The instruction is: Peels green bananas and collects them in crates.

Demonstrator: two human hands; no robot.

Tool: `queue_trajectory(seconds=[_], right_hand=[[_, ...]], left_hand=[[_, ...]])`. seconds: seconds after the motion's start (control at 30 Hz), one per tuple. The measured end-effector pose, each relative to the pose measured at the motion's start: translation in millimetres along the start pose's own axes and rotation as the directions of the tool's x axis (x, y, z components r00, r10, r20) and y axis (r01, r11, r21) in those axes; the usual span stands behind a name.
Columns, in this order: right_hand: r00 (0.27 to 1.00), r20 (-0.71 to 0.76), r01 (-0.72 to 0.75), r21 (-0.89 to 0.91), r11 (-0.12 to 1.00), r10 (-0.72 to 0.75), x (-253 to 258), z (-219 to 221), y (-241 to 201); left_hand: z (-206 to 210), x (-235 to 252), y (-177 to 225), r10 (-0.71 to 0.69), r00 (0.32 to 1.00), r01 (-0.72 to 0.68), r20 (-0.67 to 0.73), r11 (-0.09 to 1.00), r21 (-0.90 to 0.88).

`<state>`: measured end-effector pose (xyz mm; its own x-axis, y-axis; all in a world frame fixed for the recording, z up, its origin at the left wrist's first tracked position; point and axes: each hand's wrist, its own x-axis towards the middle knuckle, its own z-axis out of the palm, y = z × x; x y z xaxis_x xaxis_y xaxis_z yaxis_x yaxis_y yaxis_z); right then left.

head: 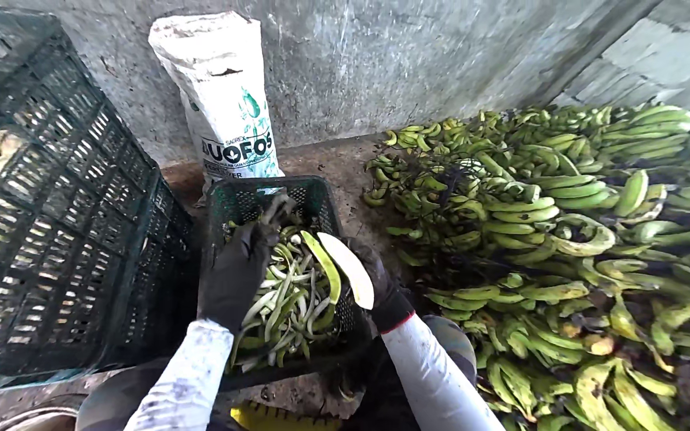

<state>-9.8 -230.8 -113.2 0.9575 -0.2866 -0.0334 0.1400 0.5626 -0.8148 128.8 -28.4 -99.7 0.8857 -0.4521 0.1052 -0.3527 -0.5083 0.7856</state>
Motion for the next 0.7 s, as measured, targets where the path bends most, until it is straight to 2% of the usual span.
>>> queue_trajectory(seconds=[0.07, 0.1, 0.13, 0.17, 0.23, 0.3, 0.33, 0.37, 0.4, 0.47, 0.5, 0.53, 0.57, 0.63, 0.67, 0.7], right_hand=[[0.995, -0.101, -0.01, 0.006, 1.0, 0.01, 1, -4, 8], [0.984, -0.177, -0.022, 0.01, 1.0, 0.024, 2, -6, 14], [0.96, -0.278, -0.038, 0.017, 0.999, 0.042, 2, -5, 22], [0.924, -0.377, -0.059, 0.001, 0.998, 0.055, 1, -5, 34], [0.848, -0.528, -0.101, -0.087, 0.991, 0.04, -3, 0, 61], [0.805, -0.589, -0.154, -0.103, 0.983, 0.064, 1, 12, 84], [0.807, -0.583, -0.152, -0.06, 0.987, 0.089, 10, 25, 89], [0.839, -0.534, -0.116, 0.012, 0.993, 0.105, 22, 44, 90], [0.892, -0.44, -0.078, 0.069, 0.995, 0.1, 36, 66, 86], [0.988, -0.14, -0.054, 0.083, 0.995, 0.065, 63, 120, 63], [0.998, 0.053, -0.041, 0.067, 0.997, 0.037, 77, 150, 44], [0.988, 0.157, -0.002, 0.053, 0.999, -0.006, 90, 185, 22], [0.985, 0.171, 0.031, 0.02, 0.999, -0.034, 100, 218, 2], [0.977, 0.191, 0.128, -0.181, 0.975, -0.093, 100, 245, -24], [0.972, 0.194, 0.197, -0.35, 0.916, -0.135, 88, 242, -27], [0.964, 0.195, 0.262, -0.549, 0.794, -0.183, 76, 230, -23]], left_hand=[[-11, 12, -16, -0.011, 0.996, -0.014, -0.083, 0.954, -0.299], [-16, 18, -24, -0.017, 0.995, -0.037, -0.102, 0.861, -0.508], [-19, 22, -32, -0.028, 0.991, -0.073, -0.133, 0.713, -0.697], [-25, 22, -39, -0.055, 0.985, -0.105, -0.166, 0.576, -0.811], [-47, 15, -36, -0.104, 0.974, -0.14, -0.2, 0.415, -0.899], [-68, 11, -14, -0.24, 0.925, -0.188, -0.293, 0.38, -0.906], [-72, 13, -6, -0.313, 0.89, -0.22, -0.333, 0.345, -0.912], [-73, 16, -3, -0.36, 0.859, -0.257, -0.363, 0.311, -0.915], [-72, 16, -8, -0.364, 0.862, -0.262, -0.354, 0.279, -0.924], [-67, 15, -29, -0.277, 0.923, -0.207, -0.269, 0.235, -0.95], [-62, 14, -32, -0.226, 0.935, -0.211, -0.272, 0.26, -0.942], [-57, 15, -35, -0.171, 0.947, -0.231, -0.272, 0.224, -0.947], [-53, 16, -36, -0.182, 0.952, -0.222, -0.246, 0.144, -0.964], [-50, 14, -32, -0.26, 0.947, -0.183, -0.191, 0.055, -0.982], [-54, 13, -27, -0.293, 0.941, -0.164, -0.171, 0.048, -0.985], [-57, 12, -25, -0.311, 0.935, -0.163, -0.169, 0.046, -0.986]])
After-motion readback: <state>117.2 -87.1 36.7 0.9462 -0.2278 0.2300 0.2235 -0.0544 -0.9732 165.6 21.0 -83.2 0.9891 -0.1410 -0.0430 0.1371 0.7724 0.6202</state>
